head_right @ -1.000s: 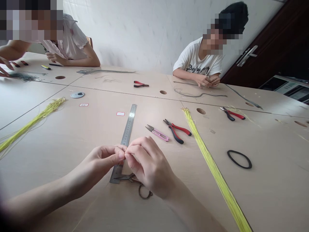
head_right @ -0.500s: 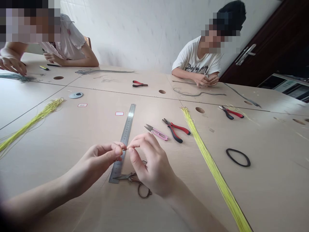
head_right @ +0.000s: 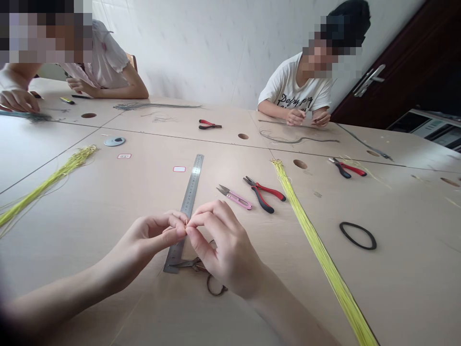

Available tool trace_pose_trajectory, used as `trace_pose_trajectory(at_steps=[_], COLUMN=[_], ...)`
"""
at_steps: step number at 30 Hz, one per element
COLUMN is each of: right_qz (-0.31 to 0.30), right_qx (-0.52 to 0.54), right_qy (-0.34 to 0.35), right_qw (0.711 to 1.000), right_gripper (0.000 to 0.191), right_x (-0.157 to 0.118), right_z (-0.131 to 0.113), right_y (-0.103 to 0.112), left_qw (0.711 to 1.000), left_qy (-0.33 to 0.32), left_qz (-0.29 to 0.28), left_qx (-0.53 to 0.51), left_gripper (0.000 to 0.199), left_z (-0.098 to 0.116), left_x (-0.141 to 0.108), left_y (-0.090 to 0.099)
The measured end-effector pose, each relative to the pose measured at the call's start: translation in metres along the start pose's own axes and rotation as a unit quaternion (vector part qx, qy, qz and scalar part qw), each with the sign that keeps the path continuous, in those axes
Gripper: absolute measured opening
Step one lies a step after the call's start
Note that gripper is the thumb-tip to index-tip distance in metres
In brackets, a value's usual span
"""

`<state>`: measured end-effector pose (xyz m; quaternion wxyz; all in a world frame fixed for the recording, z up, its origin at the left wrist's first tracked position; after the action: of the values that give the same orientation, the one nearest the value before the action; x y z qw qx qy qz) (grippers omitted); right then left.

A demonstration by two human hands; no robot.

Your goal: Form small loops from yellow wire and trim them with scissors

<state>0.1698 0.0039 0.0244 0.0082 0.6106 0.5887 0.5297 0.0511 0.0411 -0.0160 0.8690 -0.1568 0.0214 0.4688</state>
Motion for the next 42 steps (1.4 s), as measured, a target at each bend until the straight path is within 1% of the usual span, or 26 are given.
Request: trace_pose_trajectory(at_steps=[6, 11, 18, 21, 25, 28, 30, 32, 33, 34, 35, 36, 38, 39, 40, 42], right_qz=[-0.015, -0.018, -0.008, -0.011, -0.018, -0.011, 0.001, 0.007, -0.007, -0.037, -0.084, -0.145, -0.271, -0.319, -0.356, -0.399], right_qx=[-0.039, -0.094, -0.15, -0.157, -0.157, -0.154, -0.139, -0.108, -0.09, -0.074, -0.064, -0.06, -0.064, -0.066, -0.064, -0.051], right_qy=[0.035, 0.052, 0.08, 0.097, 0.101, 0.107, 0.1, 0.069, 0.042, 0.009, -0.034, -0.083, -0.186, -0.227, -0.258, -0.289], right_qw=[0.999, 0.994, 0.985, 0.983, 0.982, 0.982, 0.985, 0.992, 0.995, 0.997, 0.994, 0.984, 0.942, 0.918, 0.896, 0.869], right_gripper=[0.013, 0.014, 0.013, 0.012, 0.013, 0.013, 0.012, 0.01, 0.008, 0.005, 0.002, 0.001, 0.004, 0.005, 0.007, 0.014], right_x=[0.003, 0.004, 0.003, 0.002, 0.0, 0.001, 0.002, 0.003, 0.004, 0.004, 0.004, 0.002, -0.007, -0.013, -0.018, -0.026], right_z=[-0.007, -0.009, -0.009, -0.009, -0.009, -0.01, -0.009, -0.005, -0.001, 0.003, 0.008, 0.014, 0.026, 0.03, 0.033, 0.035], right_y=[0.0, 0.0, 0.0, 0.0, 0.0, 0.001, 0.003, 0.007, 0.008, 0.007, 0.005, 0.002, -0.004, -0.005, -0.006, -0.008], left_qw=[0.999, 0.998, 0.998, 0.998, 0.999, 0.999, 0.999, 0.999, 0.998, 0.998, 0.997, 0.996, 0.994, 0.993, 0.992, 0.989], left_qy=[-0.032, -0.029, -0.019, -0.019, -0.017, -0.016, -0.02, -0.029, -0.034, -0.041, -0.048, -0.057, -0.075, -0.084, -0.092, -0.109], left_qz=[-0.008, -0.007, 0.03, 0.034, 0.031, 0.026, 0.027, 0.036, 0.044, 0.054, 0.063, 0.072, 0.083, 0.085, 0.087, 0.092], left_qx=[0.037, 0.047, 0.051, 0.04, 0.035, 0.022, 0.017, 0.017, 0.017, 0.016, 0.014, 0.011, 0.004, -0.002, -0.009, -0.022], left_gripper=[0.022, 0.023, 0.023, 0.021, 0.022, 0.022, 0.02, 0.019, 0.019, 0.019, 0.019, 0.019, 0.02, 0.02, 0.02, 0.02], left_z=[0.004, 0.003, 0.0, 0.0, 0.0, -0.001, 0.0, 0.001, 0.002, 0.003, 0.004, 0.005, 0.008, 0.009, 0.01, 0.012], left_x=[-0.003, -0.002, 0.002, 0.002, 0.003, 0.003, 0.002, 0.001, 0.001, 0.0, -0.001, -0.002, -0.003, -0.004, -0.004, -0.005], left_y=[-0.001, 0.001, 0.007, 0.007, 0.006, 0.005, 0.006, 0.008, 0.009, 0.011, 0.012, 0.014, 0.015, 0.015, 0.016, 0.016])
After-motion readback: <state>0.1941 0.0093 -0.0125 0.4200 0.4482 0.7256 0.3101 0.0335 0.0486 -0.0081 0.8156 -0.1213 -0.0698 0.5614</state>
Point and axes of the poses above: each hand's wrist, its own x-axis towards the middle knuckle, its own y-axis out of the back of the hand, z = x × y, the point moved 6 cm from there along x, towards the middle knuckle, and after that the axes turned 6 degrees about -x, right-handed, at the moved point
